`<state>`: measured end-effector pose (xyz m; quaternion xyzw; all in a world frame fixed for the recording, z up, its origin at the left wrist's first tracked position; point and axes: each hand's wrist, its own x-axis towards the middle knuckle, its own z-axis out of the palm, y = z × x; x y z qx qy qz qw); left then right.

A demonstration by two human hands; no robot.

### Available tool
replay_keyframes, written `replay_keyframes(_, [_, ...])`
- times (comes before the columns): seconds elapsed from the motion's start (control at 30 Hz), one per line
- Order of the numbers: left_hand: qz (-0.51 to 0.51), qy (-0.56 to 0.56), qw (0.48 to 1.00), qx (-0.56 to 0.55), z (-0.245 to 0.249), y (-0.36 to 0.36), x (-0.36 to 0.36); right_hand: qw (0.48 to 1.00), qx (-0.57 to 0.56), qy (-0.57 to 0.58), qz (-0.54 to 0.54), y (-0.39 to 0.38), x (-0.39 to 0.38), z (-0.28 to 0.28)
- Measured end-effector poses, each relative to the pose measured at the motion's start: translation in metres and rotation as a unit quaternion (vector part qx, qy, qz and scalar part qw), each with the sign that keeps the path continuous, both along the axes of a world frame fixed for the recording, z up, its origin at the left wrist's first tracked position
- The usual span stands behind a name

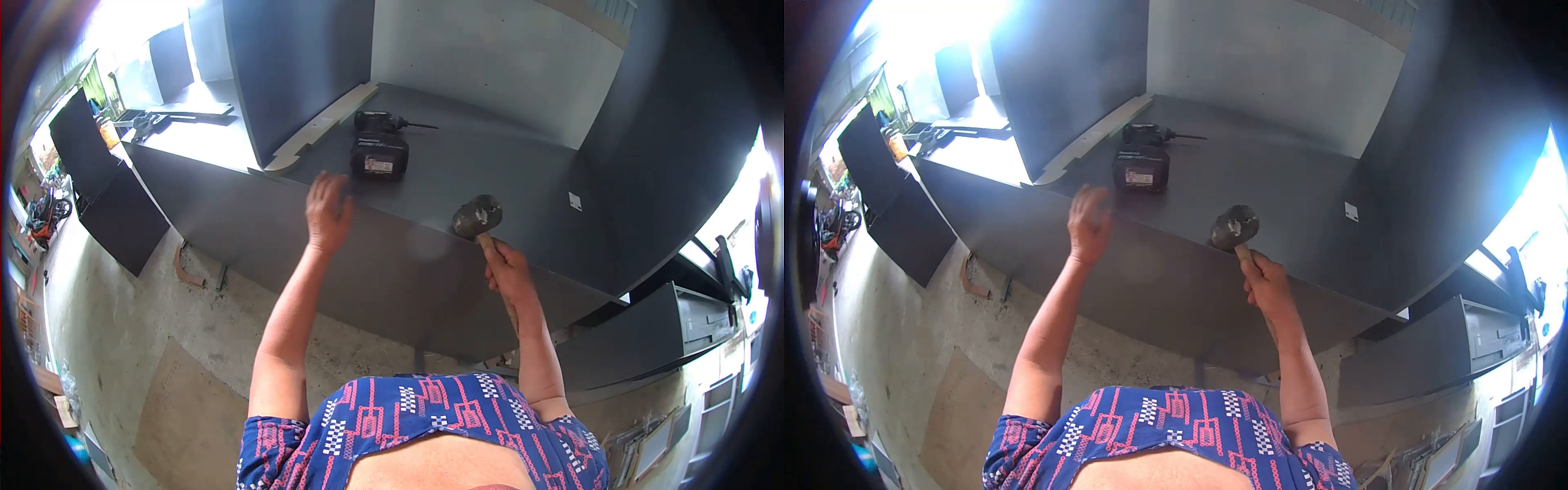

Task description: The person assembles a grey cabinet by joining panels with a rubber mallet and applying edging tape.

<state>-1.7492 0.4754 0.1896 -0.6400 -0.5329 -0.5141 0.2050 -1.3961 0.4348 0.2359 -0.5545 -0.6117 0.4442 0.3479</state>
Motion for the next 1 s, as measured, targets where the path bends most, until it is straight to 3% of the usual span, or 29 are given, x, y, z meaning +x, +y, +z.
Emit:
replay_keyframes(0.13, [0.092,0.041,0.991,-0.084,-0.015,0.003,-0.043,1.000,0.012,0.009,-0.022,0.000,0.011,-0.006])
replay_keyframes(0.43, [0.050,0.032,0.987,-0.151,-0.003,-0.002,-0.015,0.996,0.043,0.050,-0.052,0.002,0.020,-0.013])
replay_keyframes(0.73, [0.031,0.007,0.981,-0.192,0.007,0.000,0.004,0.991,0.072,0.054,0.102,0.027,-0.055,0.014])
replay_keyframes(1.0, [0.030,-0.017,0.980,-0.198,0.009,-0.002,0.022,0.986,0.093,0.033,0.138,0.053,-0.085,0.004])
